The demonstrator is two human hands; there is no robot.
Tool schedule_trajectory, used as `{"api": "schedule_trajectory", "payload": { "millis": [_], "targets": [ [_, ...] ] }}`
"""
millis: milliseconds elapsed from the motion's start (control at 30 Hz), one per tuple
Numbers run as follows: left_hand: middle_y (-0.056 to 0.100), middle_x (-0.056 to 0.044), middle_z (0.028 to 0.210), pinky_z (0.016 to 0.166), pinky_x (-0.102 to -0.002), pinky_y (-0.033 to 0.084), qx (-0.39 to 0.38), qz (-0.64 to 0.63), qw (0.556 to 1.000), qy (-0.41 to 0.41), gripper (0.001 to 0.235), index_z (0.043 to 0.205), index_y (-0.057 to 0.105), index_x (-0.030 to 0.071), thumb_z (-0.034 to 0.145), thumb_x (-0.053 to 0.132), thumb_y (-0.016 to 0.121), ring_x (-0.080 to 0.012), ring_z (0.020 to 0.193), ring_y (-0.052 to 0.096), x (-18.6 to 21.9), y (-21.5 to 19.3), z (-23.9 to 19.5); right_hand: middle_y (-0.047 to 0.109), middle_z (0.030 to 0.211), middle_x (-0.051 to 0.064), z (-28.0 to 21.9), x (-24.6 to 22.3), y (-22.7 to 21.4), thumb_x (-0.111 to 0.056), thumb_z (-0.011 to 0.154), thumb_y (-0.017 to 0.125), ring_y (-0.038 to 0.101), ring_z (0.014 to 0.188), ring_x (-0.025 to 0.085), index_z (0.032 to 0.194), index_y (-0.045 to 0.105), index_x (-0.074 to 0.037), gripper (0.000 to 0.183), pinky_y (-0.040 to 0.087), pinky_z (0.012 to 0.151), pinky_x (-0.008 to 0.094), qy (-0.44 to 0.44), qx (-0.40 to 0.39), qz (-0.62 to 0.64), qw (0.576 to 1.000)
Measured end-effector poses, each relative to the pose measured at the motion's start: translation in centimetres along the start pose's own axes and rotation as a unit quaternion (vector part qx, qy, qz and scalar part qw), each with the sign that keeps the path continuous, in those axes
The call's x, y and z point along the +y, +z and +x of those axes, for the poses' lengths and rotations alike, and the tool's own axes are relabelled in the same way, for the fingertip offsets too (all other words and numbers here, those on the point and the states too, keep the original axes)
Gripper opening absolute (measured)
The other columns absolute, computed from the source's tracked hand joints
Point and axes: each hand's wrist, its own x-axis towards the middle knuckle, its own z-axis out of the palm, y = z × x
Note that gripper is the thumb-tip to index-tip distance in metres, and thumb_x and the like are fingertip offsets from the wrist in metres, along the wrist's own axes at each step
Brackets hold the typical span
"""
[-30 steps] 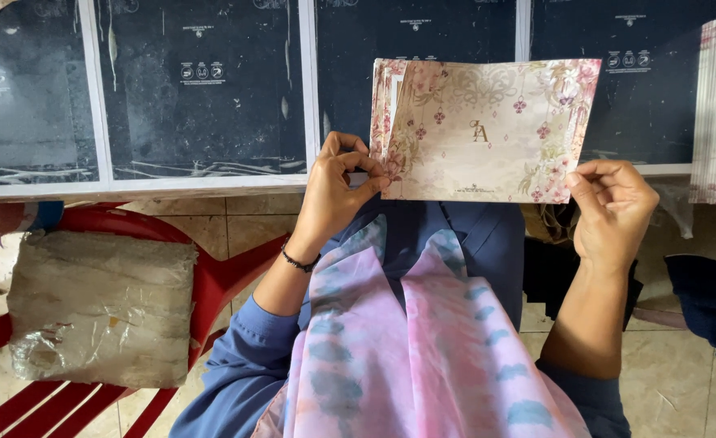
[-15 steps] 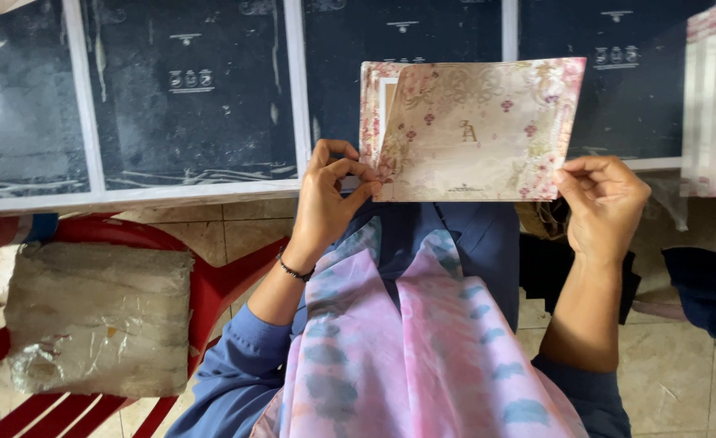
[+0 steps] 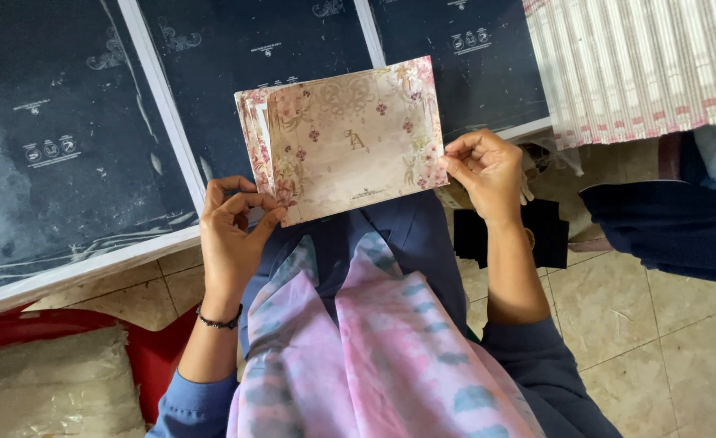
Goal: Organizing and stacking printed cards on a work table in a print shop.
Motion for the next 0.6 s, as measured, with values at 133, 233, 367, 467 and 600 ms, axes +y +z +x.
{"api": "schedule_trajectory", "payload": {
  "millis": [133,233,367,467,600],
  "targets": [
    [0.056,-0.009,0.111,0.061,-0.027,0.043,0.009,-0.004,1.000,-0.008,0.015,0.092,0.078,0.007,0.087,0.015,0.090,-0.0166,0.072,0.047,0.4,0.1,-0.1,0.070,0.081,0.015,-0.2,-0.7,0.3,0.014,0.084,0.085,0.066,0.074,0.012,0.099,0.071,0.007,0.022,0.059,0.070,0.023,-0.019,-0.009,-0.010,1.000],
    [0.057,-0.010,0.111,0.060,-0.027,0.043,0.013,-0.007,1.000,-0.006,0.015,0.093,0.079,0.006,0.087,0.015,0.090,-0.0171,0.073,0.047,0.4,0.2,0.0,0.070,0.081,0.015,-0.3,-0.6,0.4,0.015,0.084,0.085,0.067,0.074,0.013,0.099,0.071,0.008,0.022,0.059,0.070,0.023,-0.034,-0.005,-0.024,0.999],
    [0.056,-0.012,0.109,0.058,-0.028,0.042,0.014,-0.005,1.000,0.003,0.015,0.093,0.077,0.004,0.089,0.012,0.088,-0.0180,0.070,0.045,0.6,0.2,-0.2,0.070,0.082,0.014,-0.6,-0.4,0.4,0.015,0.085,0.084,0.067,0.075,0.013,0.099,0.071,0.008,0.021,0.058,0.071,0.023,-0.051,0.001,-0.044,0.998],
    [0.055,-0.012,0.110,0.058,-0.028,0.040,0.016,-0.023,1.000,0.010,0.016,0.092,0.075,0.003,0.088,0.012,0.088,-0.0175,0.073,0.044,0.5,0.2,-0.2,0.069,0.083,0.014,-0.7,0.1,0.2,0.014,0.087,0.084,0.065,0.075,0.013,0.102,0.070,0.008,0.022,0.058,0.073,0.026,-0.070,-0.007,-0.049,0.996],
    [0.054,-0.015,0.108,0.058,-0.029,0.040,0.029,-0.028,0.999,0.022,0.025,0.097,0.072,0.001,0.087,0.015,0.091,-0.0208,0.075,0.047,-0.5,0.5,-0.1,0.066,0.083,0.014,-0.7,0.8,0.0,0.013,0.088,0.085,0.063,0.072,0.016,0.100,0.071,0.007,0.020,0.057,0.071,0.028,-0.106,-0.011,-0.071,0.992]
  ]
}}
